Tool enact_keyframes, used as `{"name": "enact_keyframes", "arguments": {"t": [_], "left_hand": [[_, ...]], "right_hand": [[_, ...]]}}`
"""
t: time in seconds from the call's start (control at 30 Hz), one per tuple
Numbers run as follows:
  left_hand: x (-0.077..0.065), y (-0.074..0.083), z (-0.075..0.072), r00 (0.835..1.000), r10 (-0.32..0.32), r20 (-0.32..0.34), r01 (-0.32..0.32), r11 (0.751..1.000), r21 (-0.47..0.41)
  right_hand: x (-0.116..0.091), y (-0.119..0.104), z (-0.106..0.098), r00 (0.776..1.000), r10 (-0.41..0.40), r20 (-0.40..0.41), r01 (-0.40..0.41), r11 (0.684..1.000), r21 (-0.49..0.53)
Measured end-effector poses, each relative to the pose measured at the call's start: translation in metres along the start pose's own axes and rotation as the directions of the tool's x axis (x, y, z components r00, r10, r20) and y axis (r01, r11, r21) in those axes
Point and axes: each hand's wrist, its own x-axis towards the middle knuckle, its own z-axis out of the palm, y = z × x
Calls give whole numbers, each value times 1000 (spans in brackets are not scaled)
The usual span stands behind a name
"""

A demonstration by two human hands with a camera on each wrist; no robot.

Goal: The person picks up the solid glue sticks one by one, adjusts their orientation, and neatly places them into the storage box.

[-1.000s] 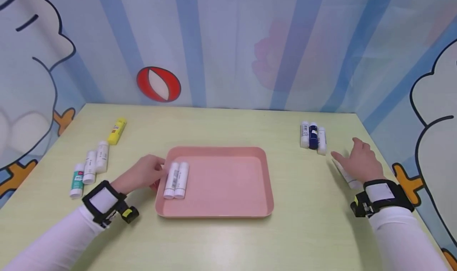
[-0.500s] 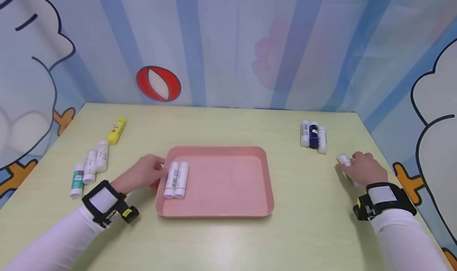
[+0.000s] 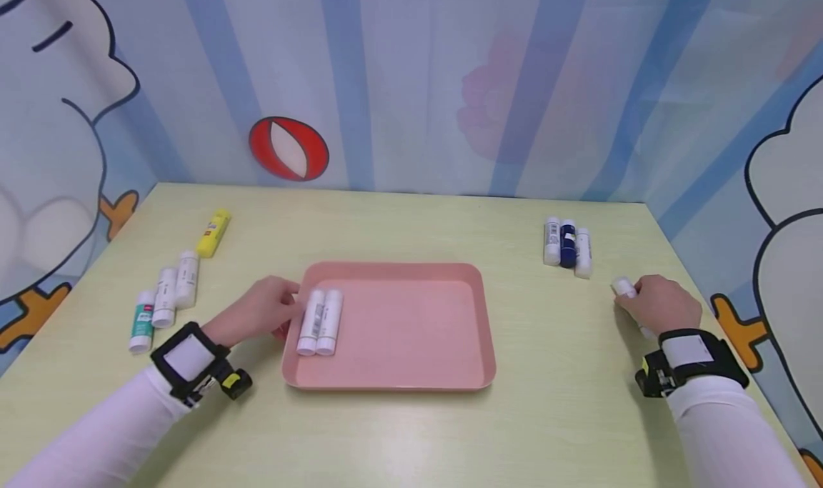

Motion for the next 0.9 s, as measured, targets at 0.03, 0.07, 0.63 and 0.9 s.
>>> {"name": "enact_keyframes", "arguments": {"t": [0.03, 0.07, 0.63, 0.9], "left_hand": [[0, 0, 0, 1000, 8, -1, -8, 1000, 1], [0, -1, 0, 1000, 15, -2, -15, 1000, 4], [0, 0, 0, 1000, 14, -2, -14, 1000, 9], [-1, 0, 0, 1000, 8, -4, -8, 1000, 6]], "right_hand": [[-1, -1, -1, 1000, 3, 0, -3, 1000, -1], [-2, -3, -1, 1000, 7, 2, -7, 1000, -1], [0, -47, -28, 993, -111, -28, 111, 994, 16], [-1, -107, -38, 975, -213, -71, 216, 976, 35]]}}
